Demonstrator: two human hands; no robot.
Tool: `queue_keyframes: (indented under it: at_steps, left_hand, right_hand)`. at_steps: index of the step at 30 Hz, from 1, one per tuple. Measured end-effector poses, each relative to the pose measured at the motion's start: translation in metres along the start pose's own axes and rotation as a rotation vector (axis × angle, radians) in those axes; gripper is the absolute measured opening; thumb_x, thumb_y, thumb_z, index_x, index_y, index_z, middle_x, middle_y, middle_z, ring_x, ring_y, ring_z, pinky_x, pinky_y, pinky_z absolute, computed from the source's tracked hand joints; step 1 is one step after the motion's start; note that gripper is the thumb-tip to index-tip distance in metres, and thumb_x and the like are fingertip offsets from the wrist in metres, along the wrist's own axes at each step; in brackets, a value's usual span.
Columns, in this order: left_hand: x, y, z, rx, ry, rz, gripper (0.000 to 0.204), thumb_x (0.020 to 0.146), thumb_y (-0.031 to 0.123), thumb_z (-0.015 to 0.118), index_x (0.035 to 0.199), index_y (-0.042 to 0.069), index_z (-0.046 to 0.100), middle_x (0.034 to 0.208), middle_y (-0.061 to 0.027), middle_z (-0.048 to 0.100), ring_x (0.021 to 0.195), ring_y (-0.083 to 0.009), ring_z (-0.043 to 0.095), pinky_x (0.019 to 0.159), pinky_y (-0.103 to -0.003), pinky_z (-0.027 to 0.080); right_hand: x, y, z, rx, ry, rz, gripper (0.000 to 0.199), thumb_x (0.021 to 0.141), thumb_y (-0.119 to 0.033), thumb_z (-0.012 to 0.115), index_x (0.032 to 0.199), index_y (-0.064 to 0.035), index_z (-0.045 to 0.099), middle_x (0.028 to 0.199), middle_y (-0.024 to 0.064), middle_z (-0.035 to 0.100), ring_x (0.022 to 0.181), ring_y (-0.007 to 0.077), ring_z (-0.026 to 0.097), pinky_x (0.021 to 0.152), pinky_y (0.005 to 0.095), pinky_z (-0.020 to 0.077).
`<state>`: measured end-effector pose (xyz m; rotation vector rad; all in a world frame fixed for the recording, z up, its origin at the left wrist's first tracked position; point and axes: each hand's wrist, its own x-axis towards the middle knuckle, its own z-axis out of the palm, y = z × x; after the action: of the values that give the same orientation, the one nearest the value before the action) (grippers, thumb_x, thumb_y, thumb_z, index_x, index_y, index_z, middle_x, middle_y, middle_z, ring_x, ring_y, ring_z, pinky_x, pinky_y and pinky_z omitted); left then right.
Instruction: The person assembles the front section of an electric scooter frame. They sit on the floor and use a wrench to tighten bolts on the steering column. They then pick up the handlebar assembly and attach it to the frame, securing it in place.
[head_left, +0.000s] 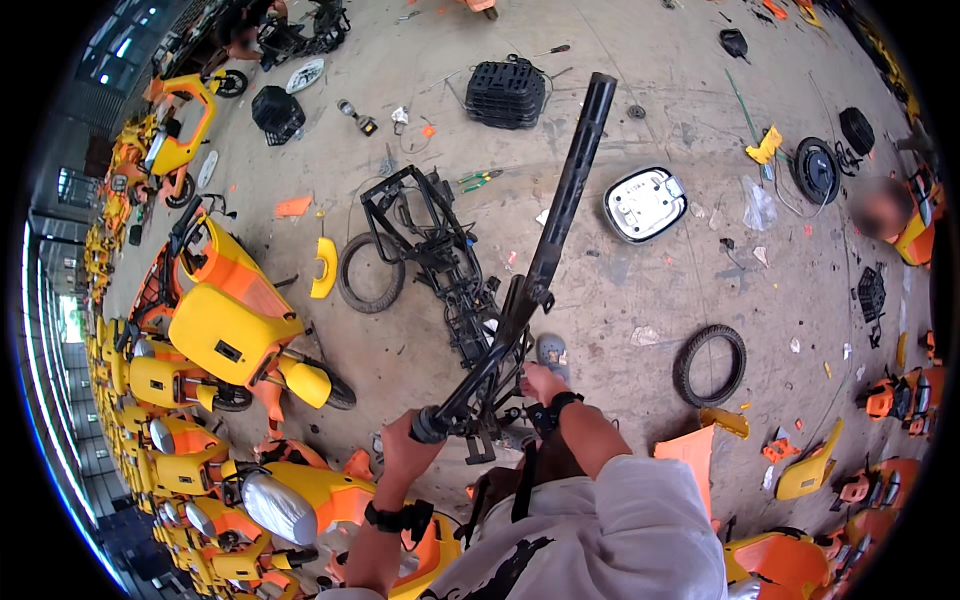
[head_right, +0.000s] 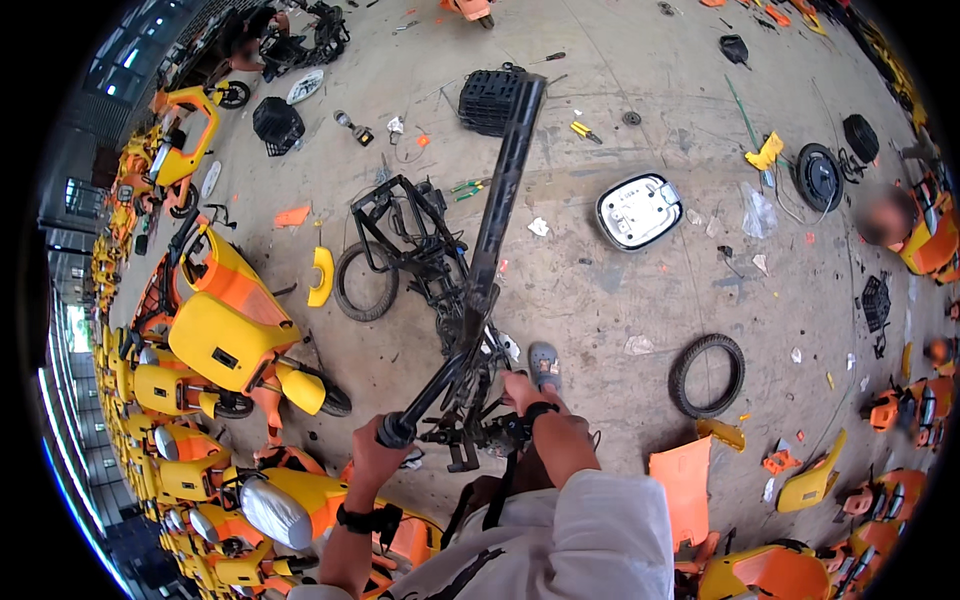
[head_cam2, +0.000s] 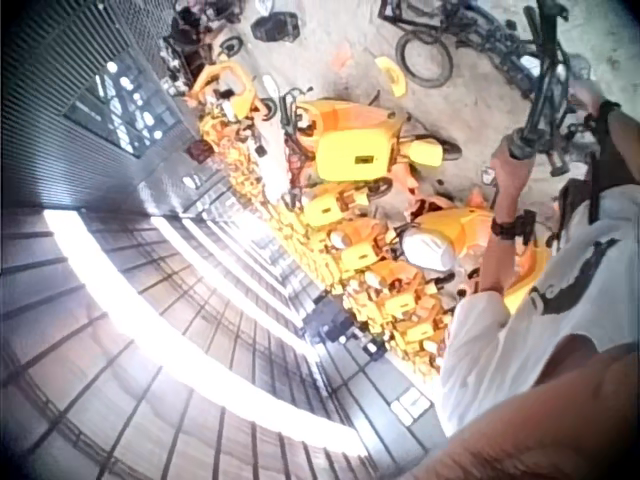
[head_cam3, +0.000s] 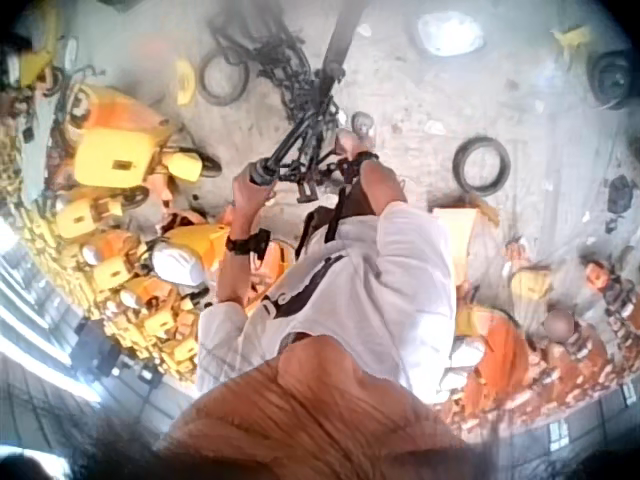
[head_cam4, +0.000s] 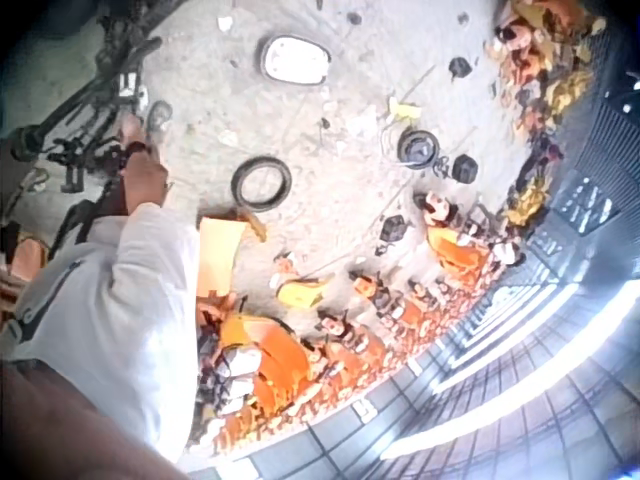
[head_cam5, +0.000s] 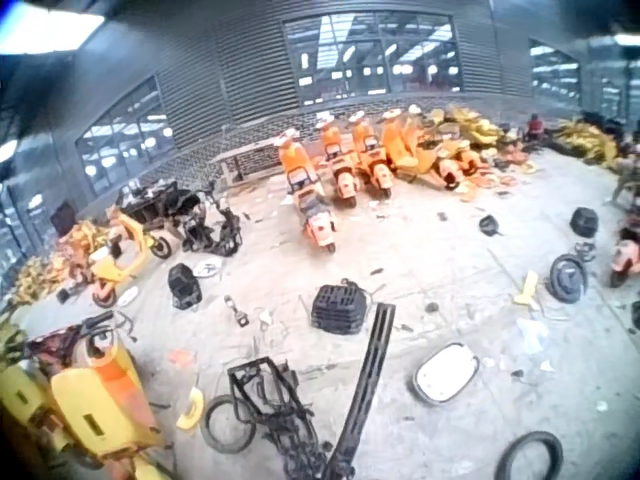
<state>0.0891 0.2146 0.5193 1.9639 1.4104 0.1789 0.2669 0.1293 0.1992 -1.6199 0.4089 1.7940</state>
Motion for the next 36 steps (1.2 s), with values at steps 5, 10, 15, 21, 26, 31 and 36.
queue_keyframes:
  at_steps: [5, 10, 15, 21, 26, 31, 36]
  left_hand:
    - [-0.013, 0.000, -0.005, 0.008, -0.005, 0.004, 0.033, 0.058, 0.011, 0.079, 0.087, 0.002, 0.064, 0.073, -0.0144, 0.065, 0.067, -0.0239, 0.066, 0.063, -0.031, 0.051]
    - [-0.014, -0.017, -0.004, 0.129, -0.064, 0.004, 0.033, 0.059, 0.012, 0.078, 0.088, 0.002, 0.063, 0.072, -0.0119, 0.065, 0.065, -0.0200, 0.065, 0.063, -0.030, 0.050]
    - [-0.027, -0.025, 0.019, -0.025, 0.008, -0.110, 0.030, 0.054, 0.005, 0.073, 0.080, 0.003, 0.059, 0.065, -0.0092, 0.057, 0.056, -0.0197, 0.054, 0.057, -0.030, 0.046]
    - [-0.028, -0.052, 0.018, -0.002, 0.009, -0.163, 0.028, 0.055, 0.005, 0.074, 0.079, 0.002, 0.059, 0.064, -0.0080, 0.059, 0.057, -0.0170, 0.056, 0.058, -0.030, 0.047]
    - [-0.038, -0.054, 0.016, 0.065, 0.034, -0.205, 0.030, 0.054, 0.008, 0.077, 0.077, 0.002, 0.059, 0.062, -0.0094, 0.059, 0.055, -0.0206, 0.058, 0.056, -0.032, 0.048]
    - [-0.048, -0.056, 0.020, 0.009, 0.024, -0.266, 0.027, 0.055, 0.008, 0.075, 0.076, 0.003, 0.060, 0.061, -0.0081, 0.059, 0.054, -0.0175, 0.056, 0.055, -0.031, 0.047]
    - [-0.063, -0.070, 0.017, -0.041, 0.053, -0.266, 0.025, 0.056, 0.008, 0.074, 0.076, 0.003, 0.060, 0.062, -0.0076, 0.060, 0.054, -0.0168, 0.056, 0.055, -0.031, 0.046]
  right_hand:
    - [0.095, 0.033, 0.051, 0.306, -0.196, 0.097, 0.038, 0.087, -0.039, 0.053, 0.106, -0.0066, 0.054, 0.092, 0.0078, 0.057, 0.075, 0.0221, 0.055, 0.066, 0.0363, 0.0451]
    - [0.148, 0.038, 0.050, 0.245, -0.143, -0.238, 0.022, 0.084, -0.025, 0.056, 0.086, -0.0036, 0.054, 0.073, 0.0095, 0.059, 0.059, 0.0218, 0.058, 0.052, 0.0340, 0.0454]
    - [0.106, 0.040, -0.001, 0.861, 0.245, 0.005, 0.020, 0.083, -0.018, 0.059, 0.078, -0.0004, 0.051, 0.065, 0.0112, 0.054, 0.050, 0.0219, 0.057, 0.043, 0.0351, 0.0452]
    - [0.060, 0.033, 0.027, 0.642, 0.474, -0.144, 0.023, 0.085, -0.021, 0.055, 0.078, 0.0005, 0.052, 0.061, 0.0082, 0.051, 0.045, 0.0213, 0.050, 0.042, 0.0350, 0.0447]
    - [0.081, 0.001, 0.028, 0.956, 0.102, 0.117, 0.025, 0.089, -0.024, 0.045, 0.070, -0.0081, 0.043, 0.052, 0.0023, 0.038, 0.044, 0.0178, 0.043, 0.045, 0.0334, 0.0370]
    - [0.050, -0.034, 0.019, 1.146, -0.101, 0.024, 0.030, 0.097, -0.032, 0.040, 0.074, -0.0117, 0.040, 0.051, -0.0026, 0.026, 0.043, 0.0129, 0.027, 0.046, 0.0305, 0.0302]
    - [-0.025, -0.050, 0.014, 1.087, -0.065, -0.190, 0.031, 0.097, -0.033, 0.041, 0.074, -0.0115, 0.040, 0.051, -0.0025, 0.026, 0.044, 0.0121, 0.028, 0.047, 0.0295, 0.0301]
